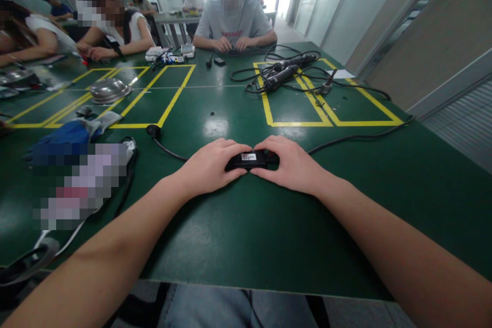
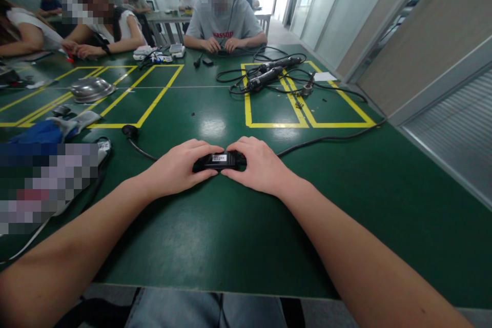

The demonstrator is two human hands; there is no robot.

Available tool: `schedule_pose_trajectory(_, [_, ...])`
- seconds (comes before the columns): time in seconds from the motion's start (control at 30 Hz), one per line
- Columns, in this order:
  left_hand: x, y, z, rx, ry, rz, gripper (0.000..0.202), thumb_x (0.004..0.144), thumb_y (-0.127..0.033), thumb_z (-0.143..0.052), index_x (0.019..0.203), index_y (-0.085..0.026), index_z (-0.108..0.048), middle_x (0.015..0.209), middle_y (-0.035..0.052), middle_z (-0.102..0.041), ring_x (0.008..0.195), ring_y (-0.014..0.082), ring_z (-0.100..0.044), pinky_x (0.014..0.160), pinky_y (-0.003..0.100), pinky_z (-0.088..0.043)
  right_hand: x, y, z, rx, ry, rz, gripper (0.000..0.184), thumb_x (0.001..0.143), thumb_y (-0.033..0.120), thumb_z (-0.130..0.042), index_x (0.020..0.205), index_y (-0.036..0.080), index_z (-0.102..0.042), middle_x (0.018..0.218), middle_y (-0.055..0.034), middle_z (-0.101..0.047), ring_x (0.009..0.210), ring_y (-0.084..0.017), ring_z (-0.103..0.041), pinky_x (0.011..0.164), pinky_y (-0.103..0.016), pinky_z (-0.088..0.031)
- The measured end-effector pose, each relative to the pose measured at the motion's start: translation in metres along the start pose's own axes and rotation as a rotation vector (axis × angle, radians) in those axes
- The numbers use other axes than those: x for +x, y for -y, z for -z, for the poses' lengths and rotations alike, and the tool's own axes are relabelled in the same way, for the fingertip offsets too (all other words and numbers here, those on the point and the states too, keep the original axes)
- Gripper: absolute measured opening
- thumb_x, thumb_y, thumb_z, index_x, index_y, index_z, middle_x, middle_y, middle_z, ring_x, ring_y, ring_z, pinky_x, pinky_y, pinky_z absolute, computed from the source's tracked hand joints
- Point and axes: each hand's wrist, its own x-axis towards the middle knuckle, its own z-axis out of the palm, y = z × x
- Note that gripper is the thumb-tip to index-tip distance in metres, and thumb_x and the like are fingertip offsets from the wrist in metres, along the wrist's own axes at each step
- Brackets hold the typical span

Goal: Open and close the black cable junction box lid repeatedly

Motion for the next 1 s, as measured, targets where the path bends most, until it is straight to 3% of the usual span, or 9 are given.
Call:
schedule_pose_trajectory(0.67, [0.0002, -0.0021, -0.0002, 0.001, -0.049, -0.060, 0.040, 0.104, -0.027, -0.073, 0.143, -0.017, -0.072, 0.133, 0.0146, -0.079, 0.122, 0.0315, -0.075, 0.110, 0.050, -0.063, -0.0006, -0.0015, -0.0022, -0.020, -0.028, 0.065, 0.028, 0.094, 0.040, -0.087, 0.114, 0.022, -0.079, 0.110, -0.0095, -0.080, 0.102, -0.031, -0.074, 0.092, -0.046, -0.059])
schedule_pose_trajectory(1.0, [-0.0003, -0.0027, 0.0008, 0.015, -0.037, -0.064, 0.039, 0.106, -0.030, -0.069, 0.143, -0.017, -0.072, 0.127, 0.0141, -0.082, 0.118, 0.0318, -0.076, 0.109, 0.051, -0.062, -0.0015, -0.0002, -0.0023, -0.016, -0.042, 0.069, 0.027, 0.097, 0.040, -0.084, 0.115, 0.021, -0.079, 0.109, -0.0096, -0.079, 0.101, -0.029, -0.074, 0.092, -0.044, -0.059])
